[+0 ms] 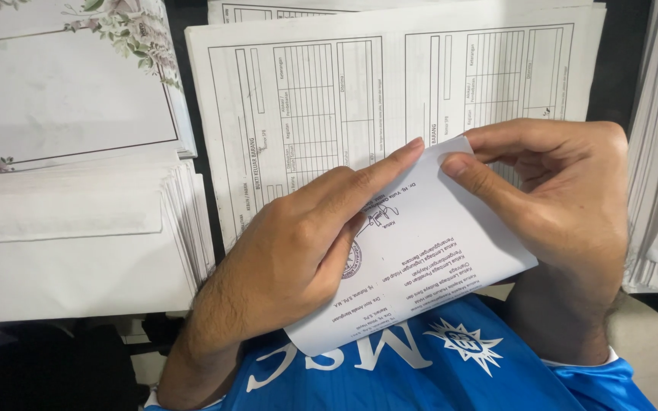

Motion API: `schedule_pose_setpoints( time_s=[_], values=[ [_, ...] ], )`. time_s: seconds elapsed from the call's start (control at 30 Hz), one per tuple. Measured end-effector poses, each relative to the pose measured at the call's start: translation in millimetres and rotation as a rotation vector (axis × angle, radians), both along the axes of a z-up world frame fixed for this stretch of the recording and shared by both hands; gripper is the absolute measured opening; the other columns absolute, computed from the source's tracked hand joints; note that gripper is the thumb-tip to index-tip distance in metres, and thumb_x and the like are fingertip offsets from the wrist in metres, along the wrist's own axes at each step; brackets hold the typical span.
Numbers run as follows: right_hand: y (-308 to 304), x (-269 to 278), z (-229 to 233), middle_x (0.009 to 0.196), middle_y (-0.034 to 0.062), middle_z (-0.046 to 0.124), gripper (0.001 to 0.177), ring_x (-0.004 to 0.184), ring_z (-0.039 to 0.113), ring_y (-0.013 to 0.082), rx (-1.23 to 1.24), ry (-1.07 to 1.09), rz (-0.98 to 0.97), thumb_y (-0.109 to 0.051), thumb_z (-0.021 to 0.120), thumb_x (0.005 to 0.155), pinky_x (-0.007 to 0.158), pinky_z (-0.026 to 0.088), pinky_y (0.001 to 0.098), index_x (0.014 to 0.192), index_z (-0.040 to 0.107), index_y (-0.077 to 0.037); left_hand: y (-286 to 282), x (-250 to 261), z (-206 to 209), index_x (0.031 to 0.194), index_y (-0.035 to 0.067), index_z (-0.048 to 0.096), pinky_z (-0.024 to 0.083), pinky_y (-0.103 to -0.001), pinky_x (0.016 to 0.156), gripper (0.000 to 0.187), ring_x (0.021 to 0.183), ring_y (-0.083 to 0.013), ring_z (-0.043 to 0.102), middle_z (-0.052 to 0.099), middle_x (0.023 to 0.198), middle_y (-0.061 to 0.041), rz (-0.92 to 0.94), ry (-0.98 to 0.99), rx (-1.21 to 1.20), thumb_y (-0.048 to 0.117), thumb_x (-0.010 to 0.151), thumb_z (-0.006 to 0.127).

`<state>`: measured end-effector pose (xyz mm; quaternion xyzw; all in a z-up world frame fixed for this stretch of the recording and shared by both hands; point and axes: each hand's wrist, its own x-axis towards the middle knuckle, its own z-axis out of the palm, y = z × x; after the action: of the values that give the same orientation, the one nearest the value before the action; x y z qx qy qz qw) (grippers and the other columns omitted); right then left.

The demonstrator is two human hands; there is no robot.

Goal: Folding printed documents and inserting them into envelopes

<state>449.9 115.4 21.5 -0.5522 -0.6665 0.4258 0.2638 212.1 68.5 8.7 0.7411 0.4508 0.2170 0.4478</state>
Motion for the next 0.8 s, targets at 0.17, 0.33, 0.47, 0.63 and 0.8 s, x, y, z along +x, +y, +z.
schedule_pose_setpoints(
  time_s=[0.17,0.33,0.47,0.63,0.8],
  values=[
    [-0.3,1.5,-2.7,0.103,0.0221,0.075,0.021,0.092,0.077,0.0279,0.029,-0.004,0.001,-0.003,0.082,0.089,0.071,0.062,0.0284,0.101,0.071,0.011,1.4,-0.4,2.4,0.160,0.023,0.028,0.054,-0.024,0.059,0.068,0.077,-0.0146,0.057,0.063,0.100,-0.002,0.002,0.013,-0.020,-0.003,0.101,0.050],
    [-0.6,2.0,-4.6,0.102,0.0216,0.075,0.021,0.091,0.076,0.0267,0.044,-0.027,-0.007,-0.003,0.083,0.089,0.070,0.060,0.0275,0.100,0.072,0.011,2.2,-1.2,3.8,0.159,0.021,0.030,0.059,-0.026,0.068,0.066,0.084,-0.0168,0.064,0.070,0.109,-0.005,0.017,-0.016,0.001,-0.003,0.101,0.049],
    [-0.5,-0.6,-1.9,0.102,0.0220,0.075,0.020,0.091,0.076,0.0271,0.038,-0.027,-0.011,-0.002,0.083,0.090,0.070,0.060,0.0278,0.100,0.072,0.011,1.5,-1.3,2.6,0.159,0.022,0.029,0.059,-0.025,0.066,0.065,0.082,-0.0158,0.064,0.070,0.112,-0.006,0.014,-0.022,-0.002,-0.002,0.102,0.048],
    [-0.9,-0.5,-2.0,0.101,0.0213,0.075,0.020,0.089,0.076,0.0258,0.037,-0.043,-0.020,-0.004,0.083,0.090,0.069,0.059,0.0271,0.100,0.073,0.010,0.7,-1.0,0.7,0.160,0.023,0.028,0.057,-0.023,0.060,0.066,0.078,-0.0141,0.061,0.068,0.107,-0.004,0.013,-0.003,-0.009,-0.002,0.102,0.048],
    [-0.6,0.8,-3.5,0.100,0.0212,0.075,0.019,0.090,0.076,0.0263,0.049,-0.036,-0.011,-0.003,0.083,0.090,0.069,0.060,0.0275,0.099,0.072,0.011,0.9,-1.2,1.3,0.160,0.023,0.027,0.058,-0.023,0.062,0.067,0.081,-0.0148,0.063,0.069,0.113,-0.005,0.008,-0.004,-0.005,-0.003,0.101,0.047]
  ],
)
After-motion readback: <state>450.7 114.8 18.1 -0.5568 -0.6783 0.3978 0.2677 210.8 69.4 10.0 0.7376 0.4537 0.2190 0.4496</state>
